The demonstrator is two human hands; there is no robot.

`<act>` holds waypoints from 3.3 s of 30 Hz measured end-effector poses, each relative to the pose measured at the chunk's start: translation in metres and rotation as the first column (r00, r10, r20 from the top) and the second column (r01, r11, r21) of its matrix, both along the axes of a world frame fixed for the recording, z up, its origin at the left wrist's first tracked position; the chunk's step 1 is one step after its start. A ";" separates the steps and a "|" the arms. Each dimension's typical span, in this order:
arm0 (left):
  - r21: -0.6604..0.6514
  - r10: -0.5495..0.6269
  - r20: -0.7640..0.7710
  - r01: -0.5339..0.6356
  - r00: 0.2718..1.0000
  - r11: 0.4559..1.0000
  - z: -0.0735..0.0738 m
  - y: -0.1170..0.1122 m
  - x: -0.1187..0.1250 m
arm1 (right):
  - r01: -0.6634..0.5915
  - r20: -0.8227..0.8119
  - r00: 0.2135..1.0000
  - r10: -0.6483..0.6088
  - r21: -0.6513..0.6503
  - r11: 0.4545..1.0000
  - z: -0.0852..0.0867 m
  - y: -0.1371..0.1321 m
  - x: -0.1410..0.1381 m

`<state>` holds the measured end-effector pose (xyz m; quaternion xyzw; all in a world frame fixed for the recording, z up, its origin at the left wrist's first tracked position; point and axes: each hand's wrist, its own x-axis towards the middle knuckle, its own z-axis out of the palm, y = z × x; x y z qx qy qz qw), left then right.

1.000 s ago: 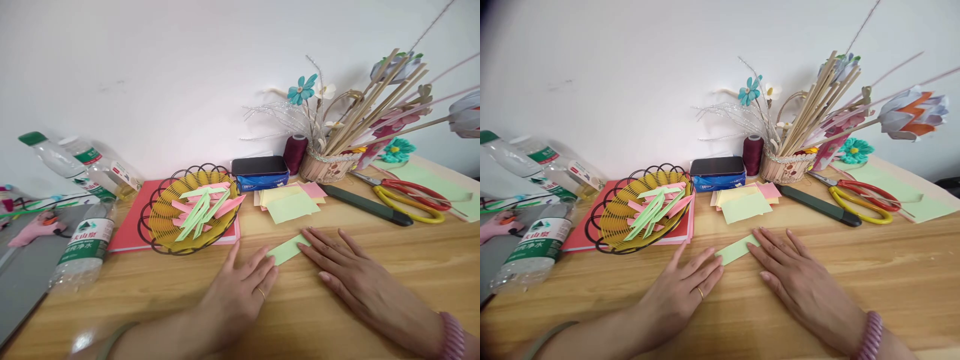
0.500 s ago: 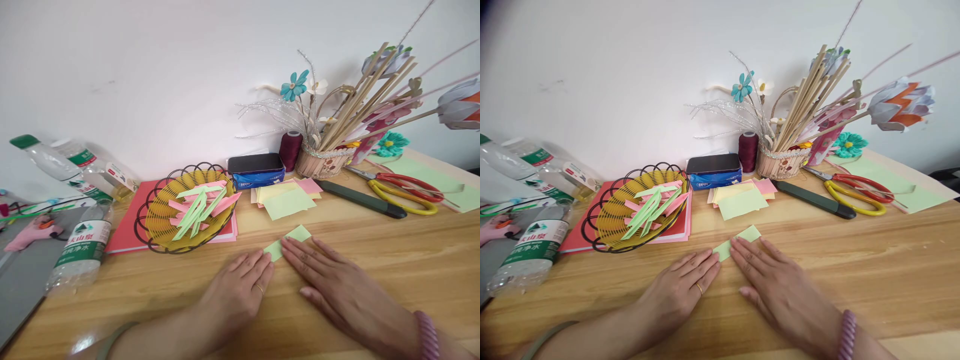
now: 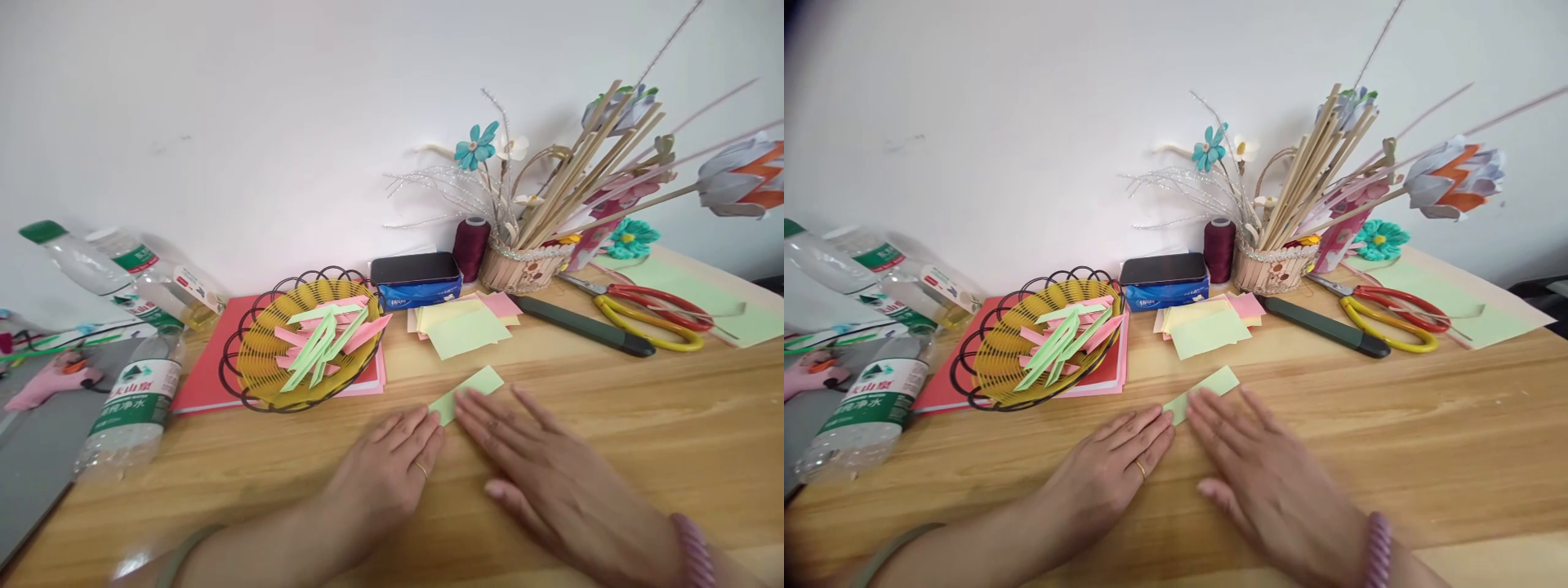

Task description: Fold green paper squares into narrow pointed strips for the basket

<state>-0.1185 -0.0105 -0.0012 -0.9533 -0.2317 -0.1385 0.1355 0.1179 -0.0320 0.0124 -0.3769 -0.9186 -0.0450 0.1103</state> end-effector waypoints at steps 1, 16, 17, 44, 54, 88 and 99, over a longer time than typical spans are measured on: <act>0.001 0.001 -0.003 -0.001 1.000 1.000 0.000 0.000 0.000 | -0.035 -0.007 0.999 0.035 -0.037 0.999 0.000 -0.002 -0.006; 0.005 0.012 0.016 -0.012 1.000 1.000 0.001 -0.001 0.000 | 0.166 0.048 0.985 -0.166 -0.007 0.986 0.000 0.005 0.042; 0.007 0.014 0.018 -0.014 1.000 1.000 0.001 -0.001 0.001 | 0.157 0.048 0.986 -0.157 0.013 0.988 0.001 0.004 0.037; 0.014 0.036 -0.055 -0.035 0.998 0.999 0.003 0.002 -0.001 | 0.170 0.107 0.975 -0.195 0.208 0.963 0.004 0.021 0.031; -0.081 0.005 0.189 0.011 0.982 0.997 0.002 0.001 0.000 | 0.135 0.089 0.982 -0.168 0.291 0.947 0.019 0.003 0.017; -0.882 0.820 0.230 0.469 0.523 -0.052 0.013 0.004 0.014 | -0.249 -0.226 0.914 0.337 0.345 0.905 0.031 0.008 -0.046; -0.842 0.644 0.286 0.507 0.710 -0.185 0.029 0.009 0.013 | -0.252 -0.186 0.923 0.337 0.370 0.894 0.024 0.015 -0.037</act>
